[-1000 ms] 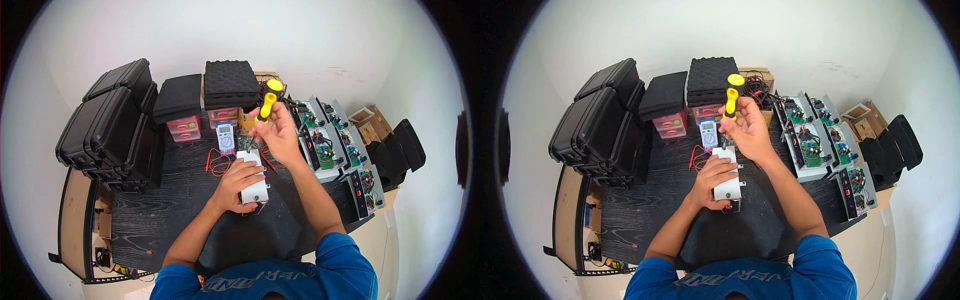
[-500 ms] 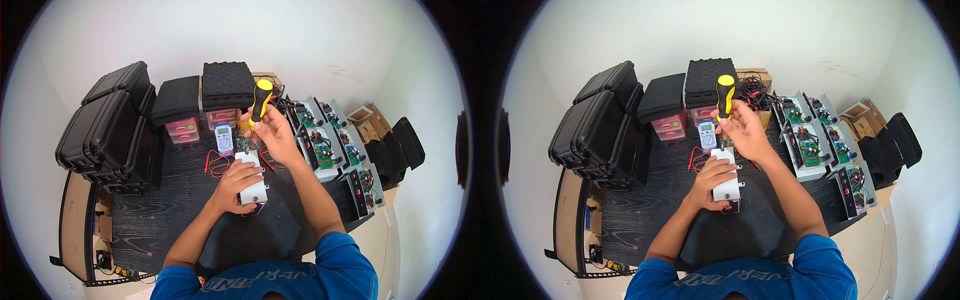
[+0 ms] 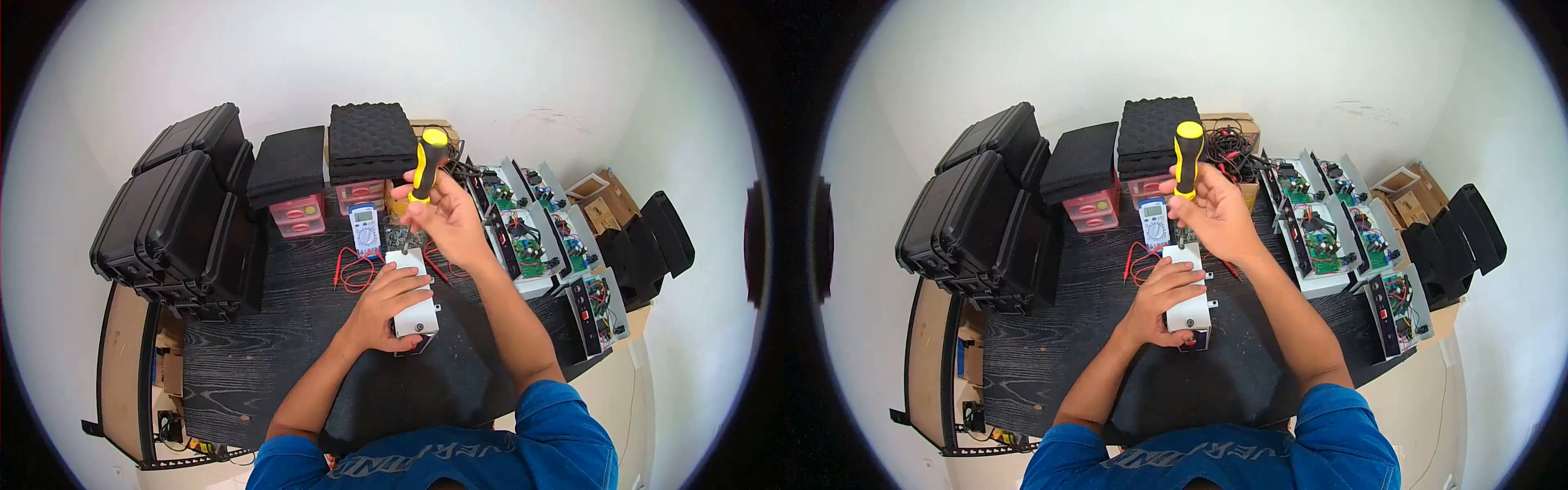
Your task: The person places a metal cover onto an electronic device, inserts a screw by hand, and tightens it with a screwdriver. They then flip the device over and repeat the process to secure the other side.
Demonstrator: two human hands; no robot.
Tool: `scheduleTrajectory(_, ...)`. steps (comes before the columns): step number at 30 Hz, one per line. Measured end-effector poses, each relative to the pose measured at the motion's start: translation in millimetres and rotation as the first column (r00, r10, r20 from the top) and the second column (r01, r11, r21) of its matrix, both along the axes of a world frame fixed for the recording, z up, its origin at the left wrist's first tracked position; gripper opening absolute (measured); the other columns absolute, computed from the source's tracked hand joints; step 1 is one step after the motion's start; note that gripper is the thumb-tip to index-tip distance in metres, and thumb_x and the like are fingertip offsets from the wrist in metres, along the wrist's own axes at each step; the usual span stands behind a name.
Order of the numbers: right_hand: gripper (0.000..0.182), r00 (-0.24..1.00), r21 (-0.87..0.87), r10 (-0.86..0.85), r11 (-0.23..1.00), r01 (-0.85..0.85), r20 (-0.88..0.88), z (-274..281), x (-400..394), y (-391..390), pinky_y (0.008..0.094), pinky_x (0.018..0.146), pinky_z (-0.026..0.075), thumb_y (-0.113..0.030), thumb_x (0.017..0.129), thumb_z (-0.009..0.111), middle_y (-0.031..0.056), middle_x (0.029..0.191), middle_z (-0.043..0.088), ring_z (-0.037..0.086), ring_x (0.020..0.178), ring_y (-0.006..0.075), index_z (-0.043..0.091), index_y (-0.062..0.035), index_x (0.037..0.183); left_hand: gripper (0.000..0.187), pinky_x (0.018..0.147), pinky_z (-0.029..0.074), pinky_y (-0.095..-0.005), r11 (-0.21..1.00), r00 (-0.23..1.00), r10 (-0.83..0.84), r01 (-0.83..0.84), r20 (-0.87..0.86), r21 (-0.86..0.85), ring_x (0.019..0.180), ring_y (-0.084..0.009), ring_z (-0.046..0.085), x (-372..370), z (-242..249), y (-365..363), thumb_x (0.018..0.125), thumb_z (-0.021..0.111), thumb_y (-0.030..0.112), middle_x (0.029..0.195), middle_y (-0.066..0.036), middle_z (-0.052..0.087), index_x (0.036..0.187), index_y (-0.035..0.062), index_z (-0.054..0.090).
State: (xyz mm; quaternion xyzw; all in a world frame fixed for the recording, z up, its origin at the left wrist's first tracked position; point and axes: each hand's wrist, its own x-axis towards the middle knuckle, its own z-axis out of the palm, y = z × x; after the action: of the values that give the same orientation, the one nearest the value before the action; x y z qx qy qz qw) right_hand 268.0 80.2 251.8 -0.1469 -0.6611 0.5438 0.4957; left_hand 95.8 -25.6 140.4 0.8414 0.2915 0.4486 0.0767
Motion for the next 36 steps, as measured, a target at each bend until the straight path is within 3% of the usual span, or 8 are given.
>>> scheduleTrajectory(5,0.028,0.997,-0.046,0.004,0.999,-0.007,-0.075,-4.3,-1.3,1.5,0.0244,0.071,0.057,-0.006,0.100,0.074,0.0094,0.124,0.074,0.074,0.090,0.0128,0.062,-0.0034,0.126,0.068,0.120,0.035,-0.0625,1.000,1.000,-0.006,0.006,0.009,-0.008,0.141,-0.0356,0.056,-0.9,0.2,-0.7,0.075,0.081,0.048,0.144,-0.011,0.067,0.131,0.0104,0.072)
scheduleTrajectory(8,0.025,0.996,-0.007,-0.086,0.996,0.086,0.008,-0.3,-2.0,-3.5,0.0248,0.073,0.057,-0.007,0.103,0.071,0.0107,0.128,0.073,0.075,0.092,0.0137,0.063,-0.0028,0.127,0.068,0.120,0.034,-0.0623,1.000,1.000,-0.008,0.008,0.013,-0.006,0.141,-0.0355,0.056,0.0,-0.6,-0.4,0.075,0.081,0.047,0.145,-0.011,0.067,0.132,0.0106,0.072)
scheduleTrajectory(11,0.025,0.998,0.025,-0.043,0.999,0.042,0.048,-2.6,0.6,1.7,0.0255,0.074,0.058,-0.008,0.104,0.070,0.0104,0.128,0.073,0.075,0.094,0.0147,0.063,-0.0027,0.127,0.068,0.120,0.034,-0.0622,1.000,1.000,-0.011,0.011,0.010,-0.008,0.141,-0.0353,0.056,-0.2,-0.5,-0.3,0.076,0.081,0.047,0.145,-0.011,0.067,0.132,0.0108,0.072)
scheduleTrajectory(14,0.022,0.999,-0.015,0.035,0.999,-0.036,-0.033,-0.1,2.3,0.9,0.0265,0.073,0.059,-0.008,0.104,0.070,0.0094,0.125,0.073,0.075,0.091,0.0141,0.063,-0.0030,0.124,0.068,0.121,0.034,-0.0621,1.000,1.000,-0.008,0.008,0.005,-0.008,0.142,-0.0351,0.055,-0.7,-0.6,-0.1,0.076,0.081,0.048,0.145,-0.011,0.067,0.133,0.0110,0.072)
scheduleTrajectory(23,0.034,0.993,0.127,-0.119,0.985,0.120,-0.012,-5.9,-0.2,-5.0,0.0262,0.076,0.060,-0.005,0.104,0.069,0.0103,0.124,0.071,0.073,0.098,0.0122,0.049,-0.0030,0.132,0.068,0.122,0.032,-0.0613,1.000,1.000,0.004,-0.004,0.003,-0.022,0.140,-0.0362,0.057,0.7,0.9,-1.8,0.079,0.076,0.053,0.144,-0.013,0.068,0.132,0.0098,0.073)
scheduleTrajectory(29,0.025,0.999,0.078,0.034,0.996,-0.035,0.011,0.8,8.0,-1.0,0.0269,0.078,0.060,-0.002,0.105,0.063,0.0125,0.135,0.068,0.073,0.100,0.0130,0.056,-0.0010,0.129,0.070,0.121,0.034,-0.0622,1.000,1.000,0.002,-0.002,-0.022,-0.016,0.141,-0.0356,0.055,-2.4,0.9,-1.7,0.075,0.081,0.049,0.145,-0.011,0.067,0.133,0.0110,0.072)
scheduleTrajectory(30,0.028,1.000,0.043,0.008,0.999,-0.007,-0.016,-1.3,5.4,-2.2,0.0271,0.077,0.060,-0.006,0.104,0.067,0.0110,0.132,0.070,0.075,0.100,0.0151,0.061,-0.0009,0.131,0.070,0.121,0.034,-0.0622,1.000,1.000,0.000,-0.001,-0.031,-0.021,0.141,-0.0357,0.055,-3.0,1.7,-2.0,0.075,0.081,0.048,0.145,-0.011,0.066,0.133,0.0112,0.072)
scheduleTrajectory(36,0.026,0.998,0.052,-0.053,0.997,0.052,0.028,-4.9,3.4,-0.7,0.0269,0.077,0.060,-0.003,0.103,0.068,0.0103,0.131,0.070,0.074,0.099,0.0127,0.062,-0.0009,0.128,0.070,0.120,0.035,-0.0624,1.000,1.000,-0.005,0.005,-0.031,-0.012,0.142,-0.0358,0.055,-1.8,2.9,-1.1,0.073,0.083,0.044,0.146,-0.011,0.066,0.134,0.0117,0.071)
